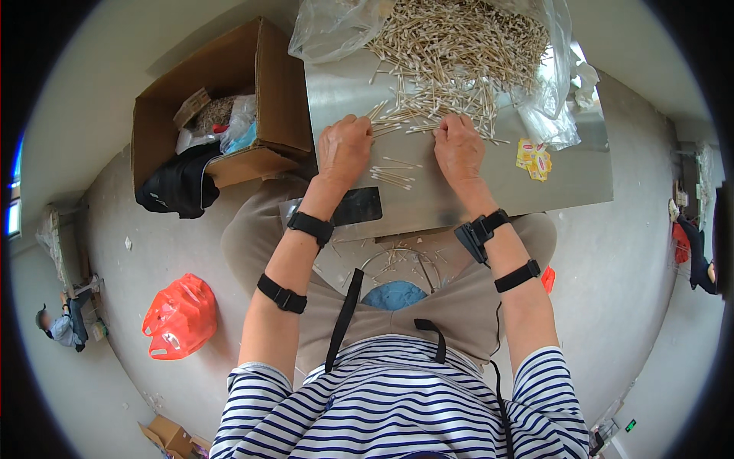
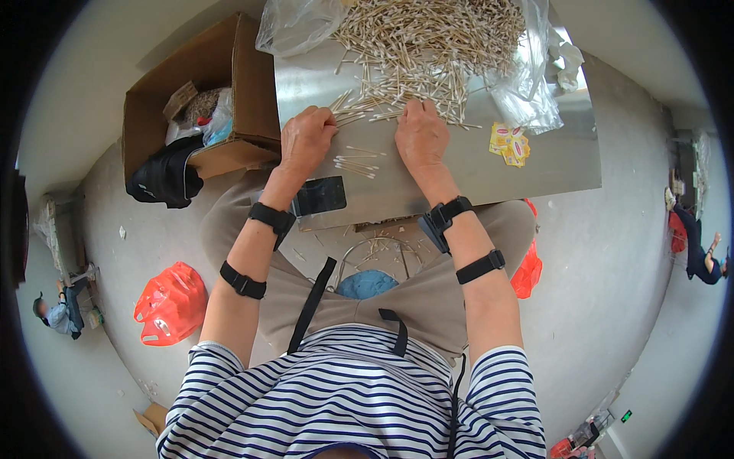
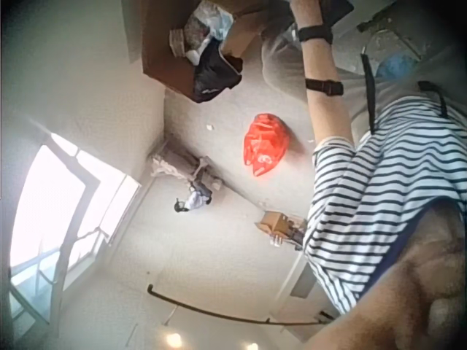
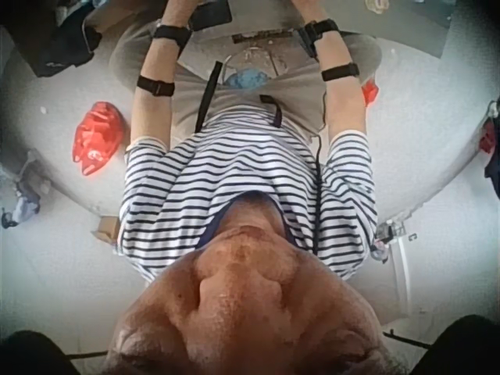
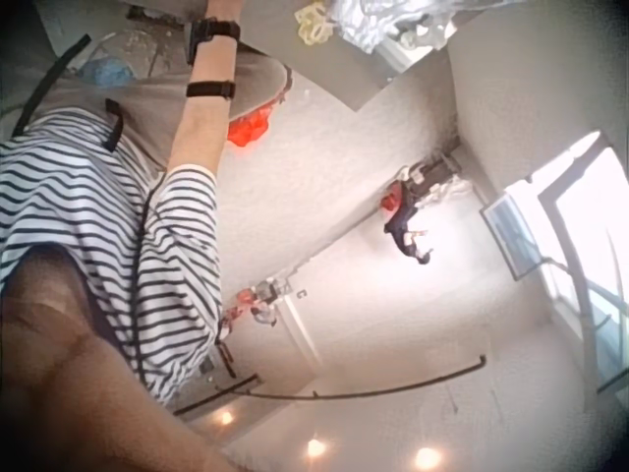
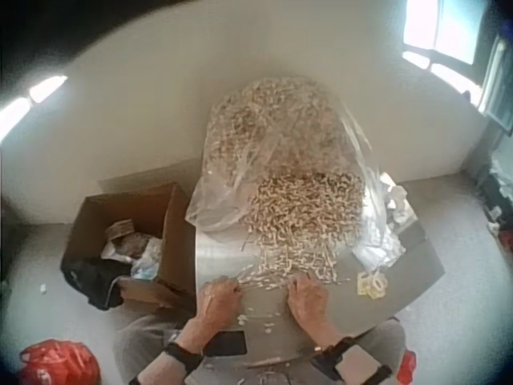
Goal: Sorting cotton swabs and placing them into small plastic packages.
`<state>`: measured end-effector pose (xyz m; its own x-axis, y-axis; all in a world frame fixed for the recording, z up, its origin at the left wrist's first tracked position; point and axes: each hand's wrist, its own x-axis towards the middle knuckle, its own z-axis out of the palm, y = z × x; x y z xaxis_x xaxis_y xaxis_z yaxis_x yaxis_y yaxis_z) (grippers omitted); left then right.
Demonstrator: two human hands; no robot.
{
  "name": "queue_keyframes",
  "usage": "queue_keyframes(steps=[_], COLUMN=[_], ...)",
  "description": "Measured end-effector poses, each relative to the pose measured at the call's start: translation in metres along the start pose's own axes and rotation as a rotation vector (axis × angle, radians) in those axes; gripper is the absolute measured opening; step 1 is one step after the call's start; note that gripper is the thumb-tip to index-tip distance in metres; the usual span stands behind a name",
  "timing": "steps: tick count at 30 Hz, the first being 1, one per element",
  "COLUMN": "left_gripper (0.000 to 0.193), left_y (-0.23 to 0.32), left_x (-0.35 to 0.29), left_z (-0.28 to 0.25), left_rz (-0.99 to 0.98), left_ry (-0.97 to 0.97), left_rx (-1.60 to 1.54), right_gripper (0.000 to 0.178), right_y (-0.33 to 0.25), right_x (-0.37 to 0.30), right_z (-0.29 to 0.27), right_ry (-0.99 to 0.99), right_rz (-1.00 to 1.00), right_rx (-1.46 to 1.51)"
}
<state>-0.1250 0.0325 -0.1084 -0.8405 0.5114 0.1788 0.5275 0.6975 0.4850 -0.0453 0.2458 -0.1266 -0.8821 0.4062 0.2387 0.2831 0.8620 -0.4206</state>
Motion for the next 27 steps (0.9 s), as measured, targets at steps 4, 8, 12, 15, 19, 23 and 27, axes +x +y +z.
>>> queue_keyframes(steps=[4, 8, 12, 15, 19, 23, 27], left_gripper=[0.010, 0.006, 0.005, 0.004, 0.005, 0.004, 0.006], left_y=[0.002, 0.008, 0.008, 0.009, 0.025, 0.024, 0.009], left_x=[0.001, 0.006, 0.000, -0.002, -0.004, -0.008, 0.015], left_z=[0.000, 0.005, 0.007, 0.010, 0.024, 0.022, 0.007], left_rz=[-0.065, -0.086, -0.100, -0.046, 0.016, 0.037, -0.064], left_ry=[0.034, 0.036, 0.054, 0.123, 0.038, 0.086, 0.193], left_rx=[-0.099, -0.134, -0.141, -0.112, -0.133, -0.228, -0.144], right_gripper=[0.014, 0.012, 0.010, 0.008, 0.006, 0.007, 0.010], right_y=[-0.015, -0.004, 0.000, -0.004, -0.020, -0.022, -0.009], right_x=[0.001, 0.019, 0.022, 0.008, -0.007, -0.020, -0.008], right_z=[0.003, 0.007, 0.004, 0.003, 0.006, 0.004, -0.006], right_ry=[-0.010, 0.016, -0.015, 0.023, -0.037, -0.180, 0.012], right_rz=[-0.158, -0.058, -0.018, -0.102, -0.205, -0.221, -0.153], right_rx=[0.058, 0.003, 0.035, 0.104, 0.250, 0.263, 0.307])
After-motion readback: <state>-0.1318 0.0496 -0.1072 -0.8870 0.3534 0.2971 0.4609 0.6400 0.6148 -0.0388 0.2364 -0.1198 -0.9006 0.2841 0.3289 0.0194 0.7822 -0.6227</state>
